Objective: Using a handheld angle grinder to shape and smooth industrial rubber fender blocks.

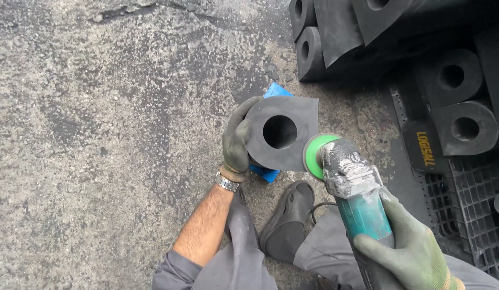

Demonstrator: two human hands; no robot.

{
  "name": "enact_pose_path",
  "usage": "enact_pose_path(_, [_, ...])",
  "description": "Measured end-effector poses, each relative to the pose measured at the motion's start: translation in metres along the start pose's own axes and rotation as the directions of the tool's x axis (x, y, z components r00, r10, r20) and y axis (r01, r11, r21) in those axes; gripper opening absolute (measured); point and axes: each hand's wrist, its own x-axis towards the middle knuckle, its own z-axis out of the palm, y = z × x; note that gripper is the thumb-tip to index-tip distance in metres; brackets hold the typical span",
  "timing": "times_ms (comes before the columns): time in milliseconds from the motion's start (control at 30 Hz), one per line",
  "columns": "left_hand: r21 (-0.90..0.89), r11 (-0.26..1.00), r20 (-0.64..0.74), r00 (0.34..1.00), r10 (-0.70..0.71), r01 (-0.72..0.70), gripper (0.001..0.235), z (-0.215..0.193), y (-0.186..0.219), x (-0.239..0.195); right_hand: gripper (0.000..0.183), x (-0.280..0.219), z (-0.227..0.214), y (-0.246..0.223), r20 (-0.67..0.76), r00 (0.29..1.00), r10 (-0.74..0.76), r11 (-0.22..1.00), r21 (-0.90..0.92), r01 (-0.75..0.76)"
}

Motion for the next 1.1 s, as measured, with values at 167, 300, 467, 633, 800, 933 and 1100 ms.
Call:
enact_pose_path(167, [-0.051,0.999,0.033,0.999,-0.005,0.007,0.057,0.0,-0.001,0.001,0.1,-0.013,0.018,-0.017,0.06,0.997,-0.055,0.996,0.074,0.05])
enact_pose_path(300, [-0.027,1.0,0.035,0.999,-0.007,0.008,0.058,-0.001,-0.001,0.0,0.101,-0.02,0.008,-0.016,0.024,0.999,-0.04,0.993,0.109,0.037])
enact_pose_path(467, [-0.035,0.999,0.031,1.0,0.004,-0.003,0.058,-0.003,-0.003,-0.001,0.103,-0.032,-0.005,0.043,-0.067,0.993,-0.095,0.994,0.053,0.099])
enact_pose_path(633, [-0.049,0.999,0.027,1.0,0.009,-0.008,0.057,0.001,-0.002,0.0,0.106,-0.04,0.003,0.047,-0.098,0.994,0.041,0.998,0.061,-0.035])
enact_pose_path(800, [0.006,1.0,0.022,1.0,0.013,-0.013,0.058,0.001,0.0,0.0,0.107,-0.032,0.015,0.036,0.003,1.0,-0.028,0.997,0.066,0.028])
enact_pose_path(933, [-0.02,1.0,0.031,0.999,0.013,-0.012,0.058,0.0,-0.006,0.001,0.1,-0.017,0.008,-0.004,0.015,0.997,-0.078,0.987,0.144,0.075])
enact_pose_path(1100, [-0.043,0.999,0.012,0.999,-0.03,0.03,0.06,-0.001,-0.004,-0.001,0.08,0.026,-0.013,-0.085,-0.083,0.994,-0.072,0.99,0.116,0.082])
